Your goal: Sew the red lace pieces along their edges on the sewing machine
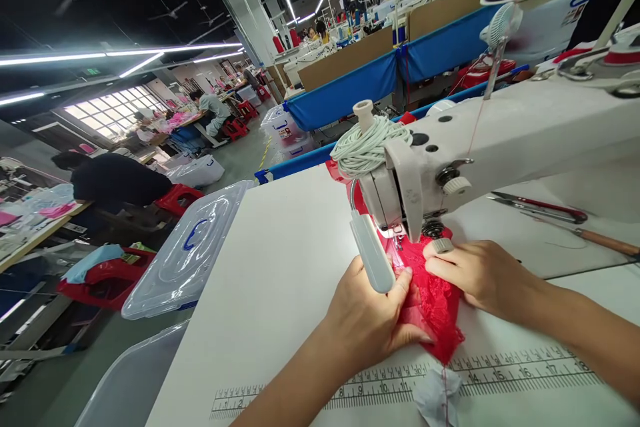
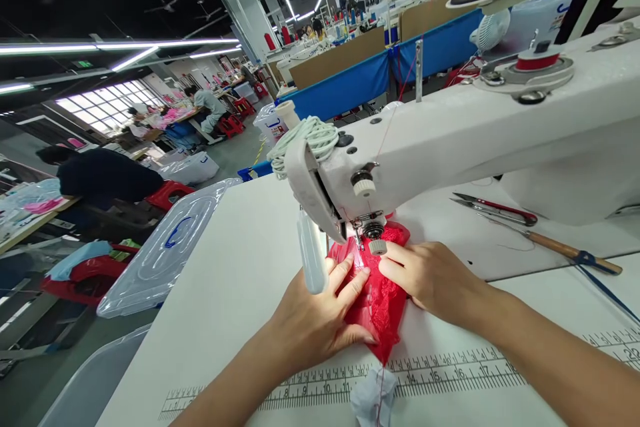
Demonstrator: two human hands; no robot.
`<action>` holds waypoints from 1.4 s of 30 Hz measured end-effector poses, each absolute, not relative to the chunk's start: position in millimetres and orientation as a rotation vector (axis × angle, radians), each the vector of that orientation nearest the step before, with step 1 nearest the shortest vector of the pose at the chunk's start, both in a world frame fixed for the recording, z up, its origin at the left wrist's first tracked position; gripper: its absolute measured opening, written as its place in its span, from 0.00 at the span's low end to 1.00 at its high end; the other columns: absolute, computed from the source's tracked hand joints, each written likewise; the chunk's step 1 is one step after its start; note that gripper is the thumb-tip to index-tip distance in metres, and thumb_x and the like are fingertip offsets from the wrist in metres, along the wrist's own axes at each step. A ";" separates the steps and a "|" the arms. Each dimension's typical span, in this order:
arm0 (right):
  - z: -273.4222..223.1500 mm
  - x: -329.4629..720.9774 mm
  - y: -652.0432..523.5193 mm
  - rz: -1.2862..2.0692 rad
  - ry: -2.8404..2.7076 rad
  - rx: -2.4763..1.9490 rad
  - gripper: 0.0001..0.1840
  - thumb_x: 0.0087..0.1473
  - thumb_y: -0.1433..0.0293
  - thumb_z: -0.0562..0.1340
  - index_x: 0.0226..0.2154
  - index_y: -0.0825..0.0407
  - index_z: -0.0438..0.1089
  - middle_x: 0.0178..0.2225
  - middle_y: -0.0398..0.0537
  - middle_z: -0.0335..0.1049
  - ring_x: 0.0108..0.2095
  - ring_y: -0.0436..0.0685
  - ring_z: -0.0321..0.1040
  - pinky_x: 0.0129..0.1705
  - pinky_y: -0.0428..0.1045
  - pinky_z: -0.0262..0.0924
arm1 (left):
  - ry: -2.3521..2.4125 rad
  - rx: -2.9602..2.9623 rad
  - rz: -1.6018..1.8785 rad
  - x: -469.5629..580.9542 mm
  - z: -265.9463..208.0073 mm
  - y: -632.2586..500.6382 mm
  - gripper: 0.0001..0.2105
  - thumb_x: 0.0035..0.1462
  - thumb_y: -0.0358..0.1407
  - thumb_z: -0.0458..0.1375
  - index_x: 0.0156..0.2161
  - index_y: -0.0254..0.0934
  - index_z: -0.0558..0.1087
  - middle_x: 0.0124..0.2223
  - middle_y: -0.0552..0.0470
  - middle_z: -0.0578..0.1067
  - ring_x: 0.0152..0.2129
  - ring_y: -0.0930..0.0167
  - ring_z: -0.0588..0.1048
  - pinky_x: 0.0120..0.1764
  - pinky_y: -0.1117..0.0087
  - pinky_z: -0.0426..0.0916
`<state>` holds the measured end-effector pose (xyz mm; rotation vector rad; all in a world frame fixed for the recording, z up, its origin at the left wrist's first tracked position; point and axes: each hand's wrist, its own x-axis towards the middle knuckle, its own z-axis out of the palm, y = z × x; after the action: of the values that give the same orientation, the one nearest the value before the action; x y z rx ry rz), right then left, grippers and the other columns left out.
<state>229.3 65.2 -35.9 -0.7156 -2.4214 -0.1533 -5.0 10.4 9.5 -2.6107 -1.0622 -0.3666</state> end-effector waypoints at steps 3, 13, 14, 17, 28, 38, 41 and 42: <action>-37.9 230.5 64.4 -0.161 -2.433 -0.734 0.16 0.45 0.86 0.50 0.27 0.48 0.57 0.26 0.42 0.63 0.21 0.53 0.52 0.24 0.51 0.38 | -1.061 -2.597 -0.381 -6.3 7.3 10.3 0.36 0.64 0.63 0.43 0.51 0.31 0.76 0.44 0.36 0.79 0.36 0.56 0.78 0.36 0.58 0.71; -29.8 228.2 64.4 -0.177 -2.441 -0.724 0.15 0.44 0.86 0.50 0.26 0.48 0.56 0.23 0.41 0.60 0.21 0.52 0.53 0.24 0.51 0.39 | -1.031 -2.631 -0.409 -1.4 12.3 9.3 0.40 0.66 0.62 0.37 0.51 0.27 0.75 0.50 0.34 0.78 0.41 0.57 0.78 0.40 0.58 0.73; -28.5 228.1 64.2 -0.185 -2.440 -0.723 0.15 0.44 0.86 0.50 0.25 0.48 0.56 0.23 0.40 0.59 0.20 0.52 0.53 0.23 0.51 0.39 | -1.051 -2.624 -0.391 -1.6 11.4 8.4 0.40 0.66 0.63 0.38 0.51 0.27 0.76 0.48 0.35 0.79 0.40 0.57 0.78 0.39 0.58 0.73; -26.9 228.6 63.8 -0.193 -2.432 -0.735 0.16 0.44 0.86 0.50 0.25 0.48 0.56 0.23 0.40 0.59 0.20 0.52 0.52 0.23 0.50 0.39 | -1.086 -2.607 -0.348 -2.0 9.0 6.3 0.39 0.65 0.63 0.40 0.51 0.29 0.76 0.46 0.36 0.79 0.37 0.57 0.79 0.37 0.59 0.72; -24.6 229.4 66.5 -0.208 -2.468 -0.730 0.13 0.44 0.84 0.52 0.24 0.49 0.56 0.23 0.41 0.59 0.20 0.51 0.52 0.21 0.49 0.39 | -1.062 -2.584 -0.355 0.4 13.7 7.0 0.37 0.67 0.61 0.40 0.49 0.29 0.77 0.44 0.36 0.79 0.34 0.61 0.78 0.37 0.60 0.71; -35.0 227.6 66.8 -0.172 -2.422 -0.822 0.11 0.46 0.82 0.54 0.26 0.48 0.58 0.24 0.41 0.61 0.22 0.52 0.53 0.24 0.50 0.37 | -1.106 -2.569 -0.285 -2.9 8.8 9.9 0.38 0.66 0.62 0.39 0.53 0.31 0.75 0.47 0.35 0.78 0.38 0.59 0.77 0.38 0.60 0.69; -34.1 228.5 67.4 -0.149 -2.425 -0.819 0.11 0.48 0.81 0.54 0.26 0.48 0.57 0.24 0.40 0.61 0.22 0.52 0.54 0.24 0.49 0.38 | -1.090 -2.577 -0.346 -1.8 8.9 12.8 0.37 0.66 0.62 0.38 0.50 0.31 0.76 0.47 0.36 0.78 0.38 0.60 0.76 0.39 0.60 0.69; -33.7 228.6 67.5 -0.142 -2.428 -0.822 0.11 0.48 0.81 0.54 0.26 0.48 0.56 0.24 0.40 0.61 0.22 0.52 0.54 0.24 0.49 0.38 | -1.086 -2.574 -0.357 -1.5 8.8 13.4 0.37 0.66 0.62 0.38 0.50 0.30 0.76 0.48 0.36 0.78 0.37 0.60 0.76 0.39 0.60 0.69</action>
<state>228.6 67.5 -33.7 -0.8222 -2.4276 -0.1422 -1.5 13.4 8.8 -2.5743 -1.0857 -0.3575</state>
